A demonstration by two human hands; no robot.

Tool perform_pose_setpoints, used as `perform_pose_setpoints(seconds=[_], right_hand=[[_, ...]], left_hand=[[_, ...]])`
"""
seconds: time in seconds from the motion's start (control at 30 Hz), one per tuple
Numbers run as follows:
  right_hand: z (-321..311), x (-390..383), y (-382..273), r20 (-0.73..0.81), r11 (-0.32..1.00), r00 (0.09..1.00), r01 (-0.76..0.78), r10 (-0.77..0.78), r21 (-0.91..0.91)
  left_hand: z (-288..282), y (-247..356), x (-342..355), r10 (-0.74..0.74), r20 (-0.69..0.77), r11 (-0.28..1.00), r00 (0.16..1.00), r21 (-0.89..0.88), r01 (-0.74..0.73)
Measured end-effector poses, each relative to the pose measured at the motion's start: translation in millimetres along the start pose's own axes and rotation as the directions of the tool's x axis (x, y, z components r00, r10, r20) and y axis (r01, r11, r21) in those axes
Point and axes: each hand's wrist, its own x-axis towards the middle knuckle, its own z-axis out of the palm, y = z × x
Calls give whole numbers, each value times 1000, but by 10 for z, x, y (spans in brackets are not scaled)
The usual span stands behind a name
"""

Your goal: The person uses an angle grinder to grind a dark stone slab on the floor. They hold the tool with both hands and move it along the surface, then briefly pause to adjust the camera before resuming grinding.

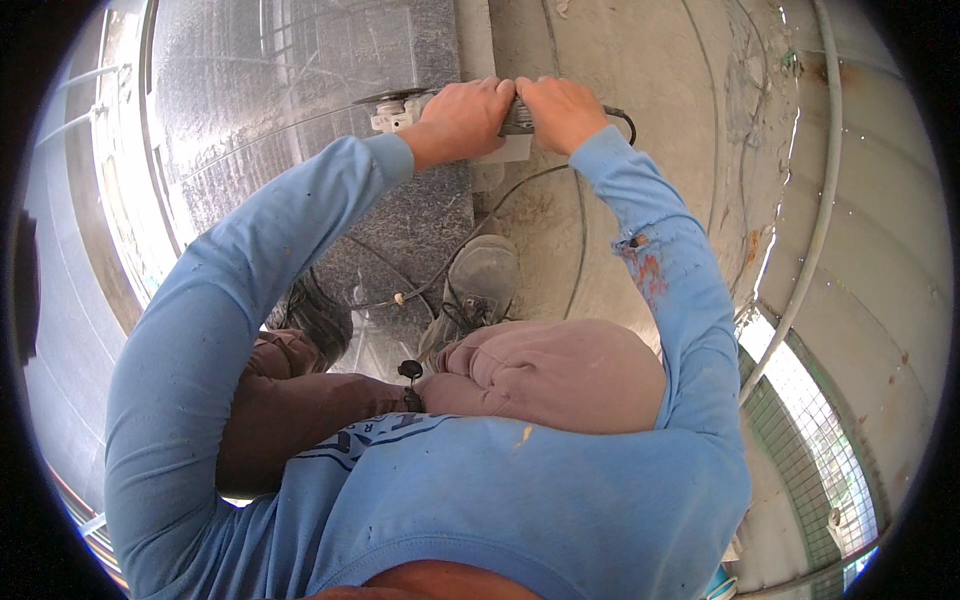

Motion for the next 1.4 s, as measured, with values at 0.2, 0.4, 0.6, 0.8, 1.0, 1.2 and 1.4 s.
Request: perform_pose_setpoints(seconds=[0.2,0.4,0.6,0.8,1.0,1.2,1.4], right_hand=[[-191,-138,56,78,996,994,-77,80,-46],[-249,-215,103,47,994,996,-77,81,-78],[-150,-145,92,38,996,998,-55,57,-74],[-23,-24,51,19,999,1000,-10,11,-44],[-27,-35,42,30,1000,999,-14,15,-27],[-143,-172,139,30,998,998,-46,48,-44],[-226,-221,144,36,994,996,-74,77,-84]], left_hand=[[21,137,104,60,-62,998,996,-29,-62],[-46,243,122,72,-76,997,995,-24,-74],[-18,175,100,39,-33,999,999,-6,-39],[2,45,48,3,19,1000,1000,6,-3],[2,53,50,11,5,1000,1000,6,-11],[29,181,134,48,-56,998,997,-26,-49],[17,251,174,50,-58,998,997,-24,-51]])
